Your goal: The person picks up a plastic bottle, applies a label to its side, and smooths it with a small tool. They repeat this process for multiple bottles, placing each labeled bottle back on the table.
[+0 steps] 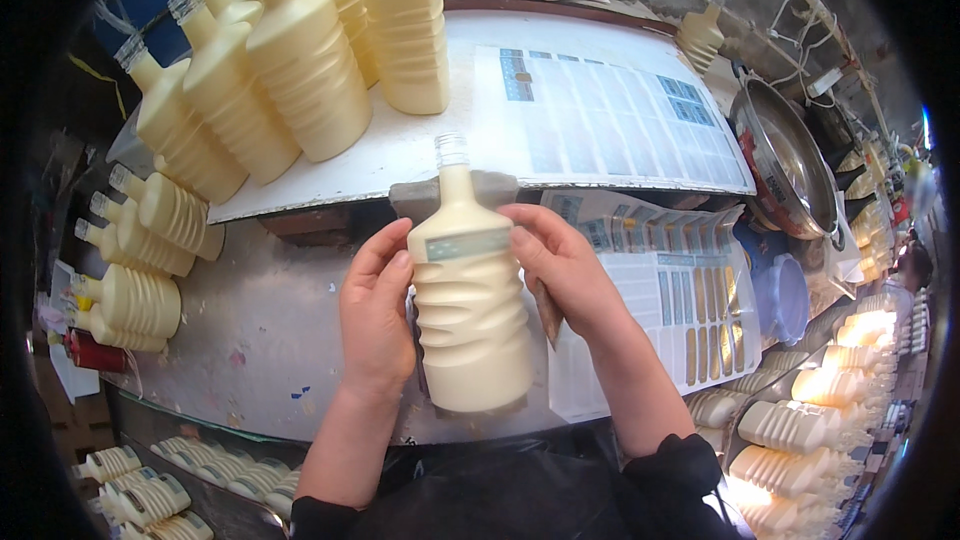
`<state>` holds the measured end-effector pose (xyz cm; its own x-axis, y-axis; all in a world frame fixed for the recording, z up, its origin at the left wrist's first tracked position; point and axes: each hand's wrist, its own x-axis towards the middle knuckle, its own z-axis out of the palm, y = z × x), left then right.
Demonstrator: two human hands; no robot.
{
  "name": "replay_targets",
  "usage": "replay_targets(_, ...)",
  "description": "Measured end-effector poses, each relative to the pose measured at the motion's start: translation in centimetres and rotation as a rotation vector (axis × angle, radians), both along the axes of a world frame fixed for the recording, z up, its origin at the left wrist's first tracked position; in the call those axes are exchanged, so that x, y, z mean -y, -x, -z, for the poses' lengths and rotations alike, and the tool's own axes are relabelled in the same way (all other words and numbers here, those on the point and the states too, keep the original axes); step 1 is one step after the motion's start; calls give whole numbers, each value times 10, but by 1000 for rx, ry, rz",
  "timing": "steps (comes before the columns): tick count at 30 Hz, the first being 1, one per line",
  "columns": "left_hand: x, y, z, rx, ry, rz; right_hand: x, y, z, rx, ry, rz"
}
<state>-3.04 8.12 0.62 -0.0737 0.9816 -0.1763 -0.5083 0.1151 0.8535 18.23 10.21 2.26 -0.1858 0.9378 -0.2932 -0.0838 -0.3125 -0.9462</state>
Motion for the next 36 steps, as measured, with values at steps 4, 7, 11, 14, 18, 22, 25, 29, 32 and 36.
replay_targets(4, -3, -6, -5, -101, -15, -4, -2, 16, -7, 76, -82, 63)
replay_targets(7, -4, -8, -5, -96, -16, -13, -2, 12, 3, 154, -112, 63)
replay_targets(11, -5, -8, -2, -74, -13, -23, -1, 15, 2, 163, -131, 73)
replay_targets(14, -5, -8, -2, -69, -22, -30, -1, 15, 0, 174, -127, 67)
replay_targets(18, -5, -7, -1, -51, -13, -26, 0, 20, -7, 167, -121, 67)
replay_targets(22, 2, -1, 0, -15, 17, -27, -1, 11, -8, 88, -58, 58)
replay_targets(25, 13, 2, 1, -73, -4, 35, 3, -6, -2, -5, 8, 63)
replay_targets(29, 29, -5, 0, -241, -46, 71, 11, -15, 20, 63, 51, 19)
replay_targets(32, 32, -9, 2, -389, -101, 80, 17, -13, 28, 12, 108, -26)
replay_targets(36, 28, -11, 11, -489, -168, 95, 19, -14, 22, 125, 89, -100)
